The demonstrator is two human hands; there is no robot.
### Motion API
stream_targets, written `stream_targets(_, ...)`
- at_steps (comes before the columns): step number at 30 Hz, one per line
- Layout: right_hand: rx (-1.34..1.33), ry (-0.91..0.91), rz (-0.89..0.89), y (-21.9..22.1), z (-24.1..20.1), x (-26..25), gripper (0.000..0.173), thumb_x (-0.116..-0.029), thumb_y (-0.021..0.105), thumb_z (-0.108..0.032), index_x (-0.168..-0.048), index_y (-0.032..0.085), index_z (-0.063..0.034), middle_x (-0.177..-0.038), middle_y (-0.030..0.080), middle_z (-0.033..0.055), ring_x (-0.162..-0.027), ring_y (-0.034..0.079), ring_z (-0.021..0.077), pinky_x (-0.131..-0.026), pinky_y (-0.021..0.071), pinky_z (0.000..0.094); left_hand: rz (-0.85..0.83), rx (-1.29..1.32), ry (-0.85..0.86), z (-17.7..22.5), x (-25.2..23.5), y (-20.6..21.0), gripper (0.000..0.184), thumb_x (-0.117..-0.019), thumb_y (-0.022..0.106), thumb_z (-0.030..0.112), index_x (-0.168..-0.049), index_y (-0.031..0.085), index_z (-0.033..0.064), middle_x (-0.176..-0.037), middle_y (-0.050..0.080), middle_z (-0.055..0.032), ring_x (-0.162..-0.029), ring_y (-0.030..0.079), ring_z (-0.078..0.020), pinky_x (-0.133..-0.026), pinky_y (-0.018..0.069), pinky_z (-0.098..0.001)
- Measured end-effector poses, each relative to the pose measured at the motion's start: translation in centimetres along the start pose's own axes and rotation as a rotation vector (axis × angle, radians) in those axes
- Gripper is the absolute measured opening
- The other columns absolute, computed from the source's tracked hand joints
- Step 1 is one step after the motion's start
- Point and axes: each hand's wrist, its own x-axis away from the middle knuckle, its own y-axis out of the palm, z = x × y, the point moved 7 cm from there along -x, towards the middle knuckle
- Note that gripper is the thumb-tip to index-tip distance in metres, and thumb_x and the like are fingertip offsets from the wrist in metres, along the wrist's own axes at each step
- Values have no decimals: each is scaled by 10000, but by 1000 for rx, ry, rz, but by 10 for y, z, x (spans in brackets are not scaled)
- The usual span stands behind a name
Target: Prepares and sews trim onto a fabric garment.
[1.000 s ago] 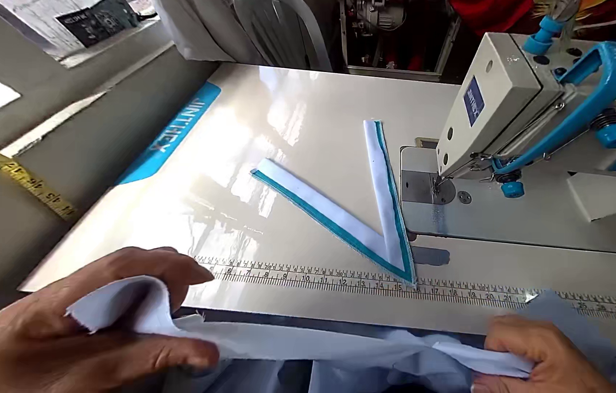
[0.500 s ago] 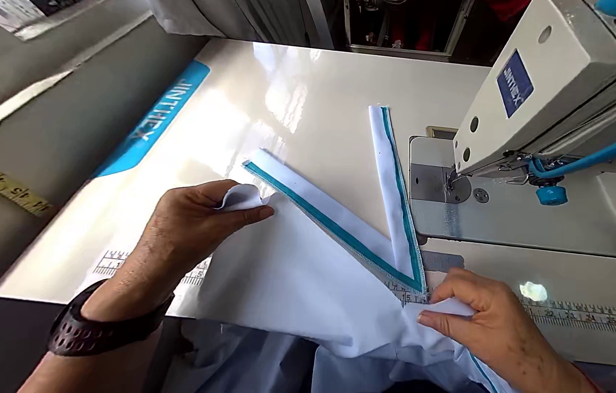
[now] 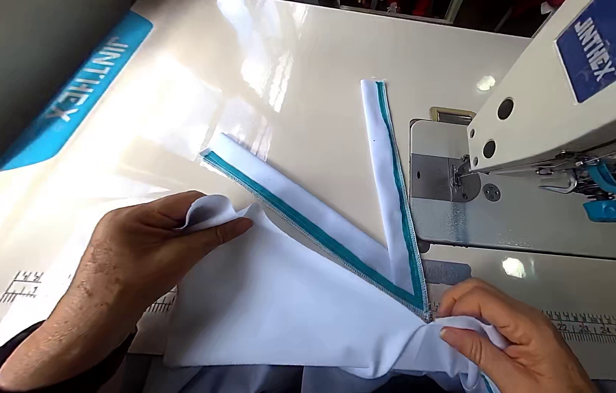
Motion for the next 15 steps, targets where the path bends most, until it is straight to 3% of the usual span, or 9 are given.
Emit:
stream_targets(4, -68, 132, 87, -2, -6, -1, 115, -979, 648, -84, -996, 588, 13, -838, 652, 26, -764, 602, -51, -696, 499, 103, -20, -34, -25, 3, -3, 1, 157, -773, 783, 197, -786, 660, 100, -665, 615, 50, -587, 574, 12, -542, 470, -179)
stream_targets(9, 62, 96, 107, 7, 1, -3, 230, -883, 780, -160, -902, 632, 15, -754, 657, 60, -691, 584, -24, -627, 455, 89, -30, -113, -52, -3, -3, 7, 176, -764, 803, 181, -767, 655, 86, -638, 596, 34, -560, 552, -6, -527, 449, -218)
stream_targets(15, 241, 126, 160, 7, 1, -6, 153, -888, 730, -147, -861, 650, -21, -691, 626, 41, -619, 544, -23, -559, 415, 94, -55, -141, -90, -7, -1, 7, 176, -771, 798, 175, -799, 673, 53, -661, 623, 3, -588, 587, -32, -555, 485, -248)
